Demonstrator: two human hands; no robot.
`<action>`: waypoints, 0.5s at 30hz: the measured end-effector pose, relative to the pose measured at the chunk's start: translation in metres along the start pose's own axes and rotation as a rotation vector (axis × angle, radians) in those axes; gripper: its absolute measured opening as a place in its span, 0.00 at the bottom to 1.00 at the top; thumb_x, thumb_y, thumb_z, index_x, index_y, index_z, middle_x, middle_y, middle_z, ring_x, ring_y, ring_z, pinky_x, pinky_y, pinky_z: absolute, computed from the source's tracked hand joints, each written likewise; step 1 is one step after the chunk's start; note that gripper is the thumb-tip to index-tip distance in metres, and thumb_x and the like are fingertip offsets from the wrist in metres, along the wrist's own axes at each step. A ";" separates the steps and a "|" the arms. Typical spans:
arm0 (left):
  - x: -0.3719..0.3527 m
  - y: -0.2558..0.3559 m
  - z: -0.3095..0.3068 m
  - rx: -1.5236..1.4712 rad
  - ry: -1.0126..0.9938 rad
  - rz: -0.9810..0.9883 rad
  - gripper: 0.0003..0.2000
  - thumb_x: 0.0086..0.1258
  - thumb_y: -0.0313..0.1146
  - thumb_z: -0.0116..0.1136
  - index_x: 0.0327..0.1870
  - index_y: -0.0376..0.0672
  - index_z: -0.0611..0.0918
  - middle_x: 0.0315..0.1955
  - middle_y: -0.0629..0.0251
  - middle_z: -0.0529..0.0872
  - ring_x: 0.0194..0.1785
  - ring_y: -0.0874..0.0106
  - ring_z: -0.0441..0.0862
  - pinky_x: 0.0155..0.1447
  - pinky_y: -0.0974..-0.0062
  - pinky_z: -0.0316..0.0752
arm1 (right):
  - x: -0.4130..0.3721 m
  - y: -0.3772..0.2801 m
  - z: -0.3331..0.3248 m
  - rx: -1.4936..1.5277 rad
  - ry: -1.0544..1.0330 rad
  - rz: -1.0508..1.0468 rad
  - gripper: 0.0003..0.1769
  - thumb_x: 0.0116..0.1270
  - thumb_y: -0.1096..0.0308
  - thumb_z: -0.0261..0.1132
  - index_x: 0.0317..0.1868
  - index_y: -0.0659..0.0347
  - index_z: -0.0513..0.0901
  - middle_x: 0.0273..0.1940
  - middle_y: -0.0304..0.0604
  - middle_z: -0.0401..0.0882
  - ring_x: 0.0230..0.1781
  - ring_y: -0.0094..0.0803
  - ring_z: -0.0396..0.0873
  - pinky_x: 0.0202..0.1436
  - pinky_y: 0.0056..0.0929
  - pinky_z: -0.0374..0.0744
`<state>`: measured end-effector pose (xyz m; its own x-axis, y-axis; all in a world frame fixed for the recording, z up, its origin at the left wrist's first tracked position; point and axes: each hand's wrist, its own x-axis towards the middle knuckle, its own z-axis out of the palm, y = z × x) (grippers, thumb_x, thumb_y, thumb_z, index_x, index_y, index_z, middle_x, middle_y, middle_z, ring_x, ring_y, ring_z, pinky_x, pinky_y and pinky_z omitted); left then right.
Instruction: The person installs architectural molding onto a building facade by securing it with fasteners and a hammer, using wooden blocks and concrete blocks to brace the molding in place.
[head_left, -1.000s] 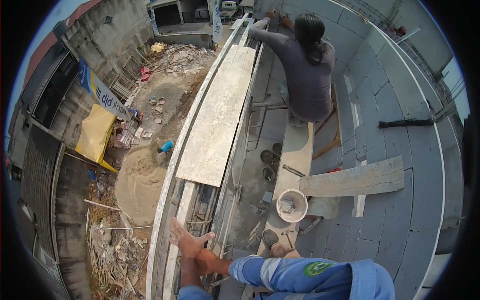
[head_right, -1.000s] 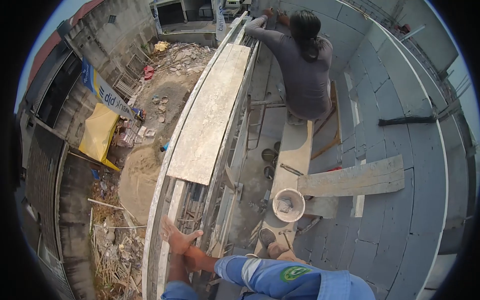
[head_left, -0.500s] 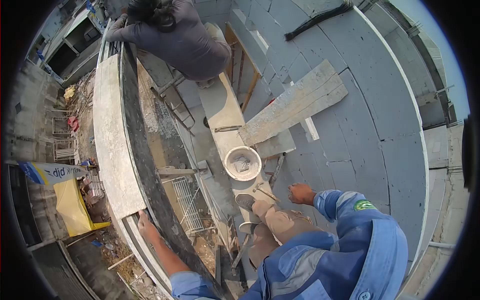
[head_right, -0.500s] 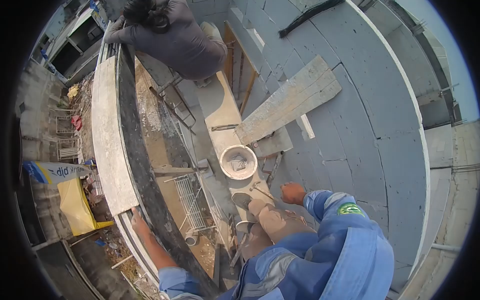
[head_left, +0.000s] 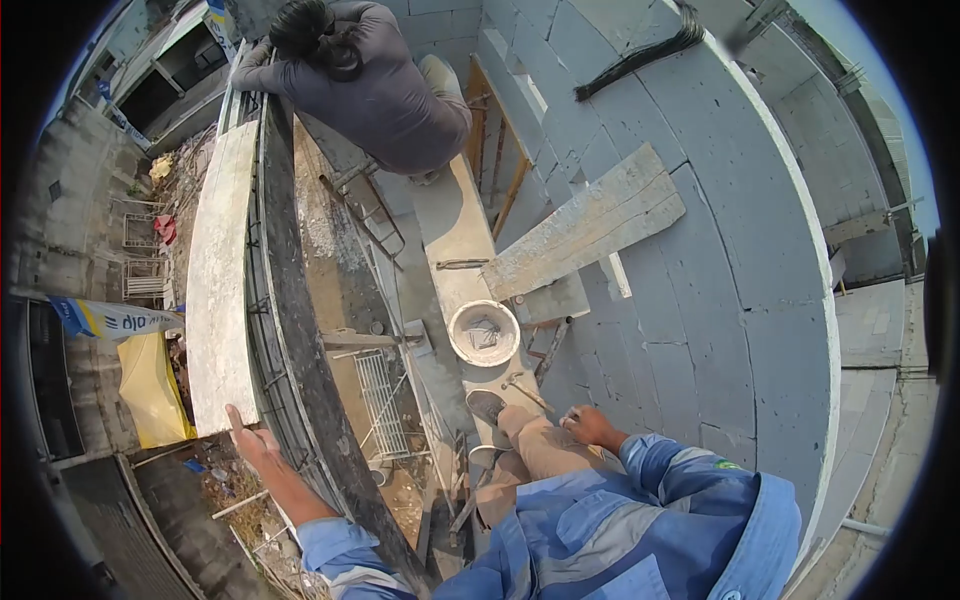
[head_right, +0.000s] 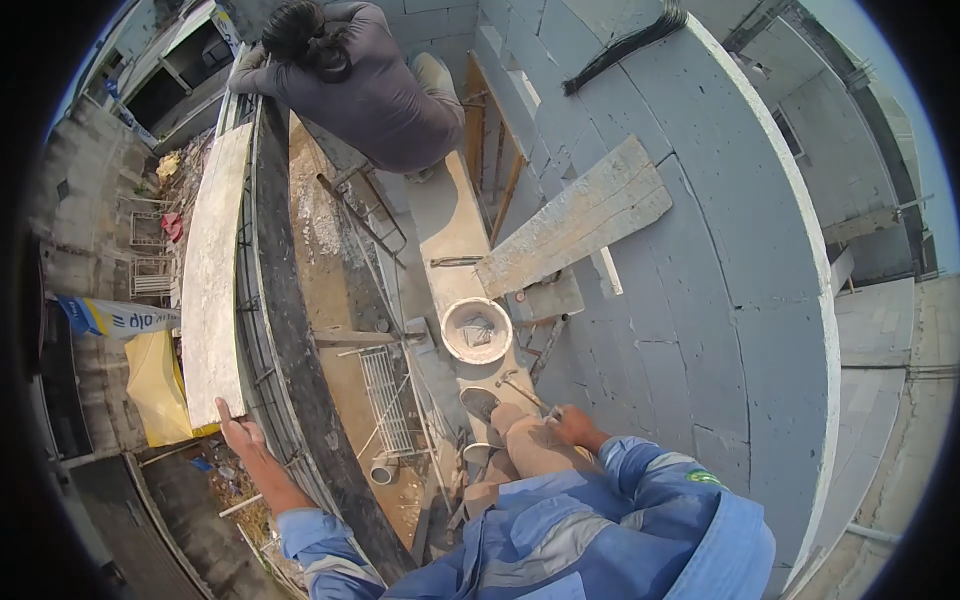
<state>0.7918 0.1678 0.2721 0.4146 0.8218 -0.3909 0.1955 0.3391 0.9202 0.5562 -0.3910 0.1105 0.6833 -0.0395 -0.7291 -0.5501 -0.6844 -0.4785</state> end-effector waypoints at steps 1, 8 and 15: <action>0.007 -0.002 -0.014 -0.095 -0.025 0.092 0.34 0.59 0.51 0.77 0.58 0.35 0.78 0.22 0.78 0.59 0.16 0.80 0.50 0.17 0.76 0.47 | 0.011 -0.028 -0.004 0.026 -0.016 -0.064 0.21 0.67 0.53 0.66 0.43 0.67 0.85 0.40 0.61 0.86 0.43 0.53 0.85 0.50 0.45 0.79; -0.135 0.003 -0.089 -0.118 -0.011 -0.046 0.20 0.67 0.41 0.72 0.46 0.36 0.76 0.33 0.65 0.77 0.31 0.75 0.74 0.33 0.75 0.72 | 0.052 -0.210 0.015 0.156 -0.117 -0.325 0.23 0.67 0.49 0.67 0.43 0.64 0.84 0.32 0.53 0.84 0.37 0.45 0.85 0.44 0.41 0.79; -0.232 -0.123 -0.191 -0.192 -0.048 -0.137 0.29 0.74 0.36 0.64 0.70 0.35 0.67 0.59 0.56 0.78 0.60 0.63 0.78 0.61 0.64 0.77 | 0.030 -0.334 0.100 0.635 -0.578 -0.100 0.40 0.67 0.29 0.59 0.57 0.59 0.80 0.47 0.41 0.85 0.44 0.27 0.82 0.47 0.37 0.80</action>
<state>0.5017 0.0225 0.2532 0.4381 0.7411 -0.5088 0.0824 0.5305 0.8437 0.7122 -0.0909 0.1996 0.4858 0.4938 -0.7212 -0.7826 -0.1218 -0.6105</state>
